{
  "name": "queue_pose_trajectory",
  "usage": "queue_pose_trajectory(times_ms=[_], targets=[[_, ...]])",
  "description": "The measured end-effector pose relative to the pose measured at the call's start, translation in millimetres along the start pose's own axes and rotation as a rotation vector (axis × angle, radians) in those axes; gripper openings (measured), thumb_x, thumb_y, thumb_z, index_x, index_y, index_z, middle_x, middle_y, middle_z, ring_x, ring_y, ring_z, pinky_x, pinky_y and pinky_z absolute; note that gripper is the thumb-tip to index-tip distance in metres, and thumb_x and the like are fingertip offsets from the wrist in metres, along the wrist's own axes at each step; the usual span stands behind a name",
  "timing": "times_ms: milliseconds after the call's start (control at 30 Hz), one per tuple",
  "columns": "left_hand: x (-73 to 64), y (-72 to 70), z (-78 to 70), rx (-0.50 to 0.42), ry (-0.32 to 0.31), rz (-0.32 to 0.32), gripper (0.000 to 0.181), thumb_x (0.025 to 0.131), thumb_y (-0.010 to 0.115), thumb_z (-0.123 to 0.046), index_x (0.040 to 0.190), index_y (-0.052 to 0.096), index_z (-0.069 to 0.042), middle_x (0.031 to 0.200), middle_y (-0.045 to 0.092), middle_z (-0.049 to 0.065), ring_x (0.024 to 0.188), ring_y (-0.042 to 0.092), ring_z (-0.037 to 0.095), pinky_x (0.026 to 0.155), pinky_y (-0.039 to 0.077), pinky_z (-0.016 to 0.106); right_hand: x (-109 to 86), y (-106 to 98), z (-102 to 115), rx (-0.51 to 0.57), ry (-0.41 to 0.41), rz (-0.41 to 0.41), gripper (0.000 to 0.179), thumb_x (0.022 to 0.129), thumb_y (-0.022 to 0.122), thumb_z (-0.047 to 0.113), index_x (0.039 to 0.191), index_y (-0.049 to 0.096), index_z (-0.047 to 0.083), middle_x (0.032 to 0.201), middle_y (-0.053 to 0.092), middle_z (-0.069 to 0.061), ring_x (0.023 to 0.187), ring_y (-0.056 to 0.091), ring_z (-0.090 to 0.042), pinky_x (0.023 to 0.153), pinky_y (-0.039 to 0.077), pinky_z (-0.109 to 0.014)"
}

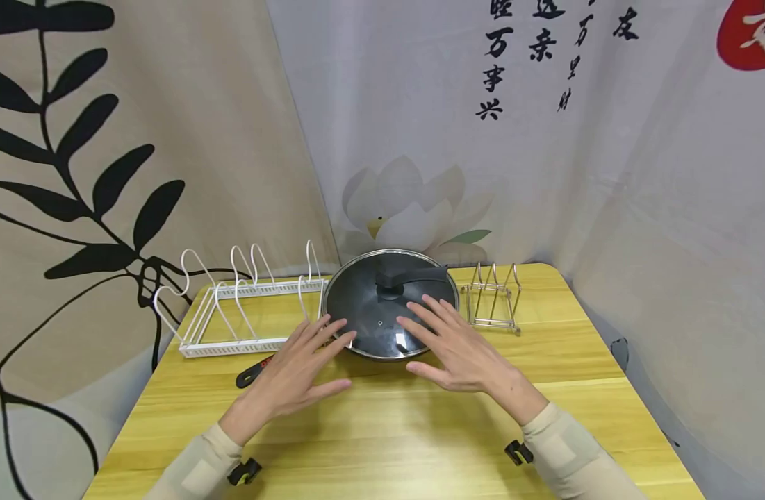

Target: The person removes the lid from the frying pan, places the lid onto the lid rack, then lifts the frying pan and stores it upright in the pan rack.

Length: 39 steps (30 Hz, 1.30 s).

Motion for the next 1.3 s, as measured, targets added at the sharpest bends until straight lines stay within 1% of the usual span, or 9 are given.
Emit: queue_pose_trajectory(times_ms=[133,233,367,633,867,1033,1133,1200,1300], targets=[[-1.8,-1.9,2.1,0.009,0.0,-0.009,0.085,0.105,0.067,-0.071,0.173,0.047,-0.023,0.179,0.047,0.014,0.169,0.04,0.045,0.136,0.033,0.072,0.9,-1,-2,0.007,0.014,-0.002,0.08,0.11,0.065,0.058,0.177,0.039,0.024,0.184,0.037,-0.01,0.173,0.03,-0.044,0.138,0.03,-0.069],[-3.9,-3.4,3.7,0.018,0.0,-0.012,0.084,0.107,0.062,-0.073,0.173,0.047,-0.023,0.178,0.048,0.014,0.168,0.042,0.045,0.137,0.033,0.071,2.1,-2,-4,0.006,0.016,-0.014,0.079,0.11,0.066,0.057,0.177,0.039,0.024,0.184,0.038,-0.011,0.173,0.031,-0.044,0.138,0.03,-0.069],[-6.4,-3.8,6.7,0.013,-0.021,-0.004,0.084,0.107,0.059,-0.075,0.173,0.046,-0.024,0.179,0.047,0.013,0.169,0.041,0.044,0.138,0.032,0.069,4.3,-5,-5,-0.001,0.013,-0.023,0.079,0.11,0.065,0.057,0.176,0.039,0.023,0.183,0.039,-0.011,0.173,0.031,-0.044,0.137,0.03,-0.069],[-10.8,-5.4,12.8,-0.021,-0.066,-0.002,0.082,0.107,0.064,-0.07,0.174,0.046,-0.025,0.18,0.045,0.013,0.169,0.04,0.043,0.138,0.03,0.069,10.3,-10,-7,-0.011,0.001,-0.042,0.079,0.11,0.066,0.056,0.176,0.041,0.022,0.182,0.042,-0.013,0.171,0.033,-0.046,0.138,0.029,-0.067],[-16.3,-10.6,16.8,-0.021,-0.086,-0.016,0.084,0.106,0.064,-0.071,0.173,0.046,-0.024,0.182,0.042,0.011,0.17,0.038,0.043,0.139,0.028,0.069,16.1,-16,-8,-0.008,-0.035,-0.074,0.079,0.107,0.072,0.051,0.174,0.044,0.019,0.18,0.044,-0.015,0.167,0.039,-0.05,0.135,0.033,-0.071],[-19.4,-11.5,20.2,-0.035,-0.113,-0.01,0.085,0.106,0.066,-0.069,0.174,0.045,-0.023,0.182,0.041,0.011,0.17,0.038,0.044,0.14,0.026,0.069,18.1,-18,-10,0.011,-0.024,-0.063,0.078,0.109,0.069,0.052,0.175,0.042,0.019,0.18,0.043,-0.015,0.168,0.038,-0.05,0.137,0.031,-0.071],[-21.4,-12.6,22.4,-0.046,-0.127,-0.024,0.085,0.105,0.07,-0.066,0.173,0.046,-0.022,0.181,0.044,0.011,0.169,0.04,0.044,0.139,0.026,0.069,19.8,-20,-11,0.01,-0.016,-0.064,0.077,0.11,0.067,0.054,0.175,0.043,0.02,0.181,0.043,-0.015,0.168,0.037,-0.049,0.137,0.031,-0.071],[-22.9,-13.7,24.1,-0.048,-0.131,-0.035,0.085,0.104,0.072,-0.065,0.173,0.046,-0.022,0.18,0.046,0.011,0.169,0.041,0.045,0.138,0.028,0.07,21.3,-20,-11,0.007,-0.014,-0.067,0.078,0.108,0.07,0.053,0.174,0.044,0.019,0.181,0.043,-0.016,0.168,0.037,-0.049,0.136,0.031,-0.071],[-25.5,-14.8,27.2,-0.039,-0.139,-0.036,0.087,0.105,0.071,-0.067,0.175,0.043,-0.024,0.179,0.046,0.011,0.169,0.04,0.044,0.138,0.029,0.07,23.2,-22,-12,0.006,-0.004,-0.06,0.078,0.108,0.07,0.052,0.174,0.043,0.019,0.181,0.042,-0.016,0.17,0.035,-0.048,0.136,0.032,-0.071]])
Point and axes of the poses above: each hand's wrist, its own x-axis towards the middle knuckle, its own y-axis out of the palm, z = x × y, the point moved 5 cm from there along x, towards the middle knuckle
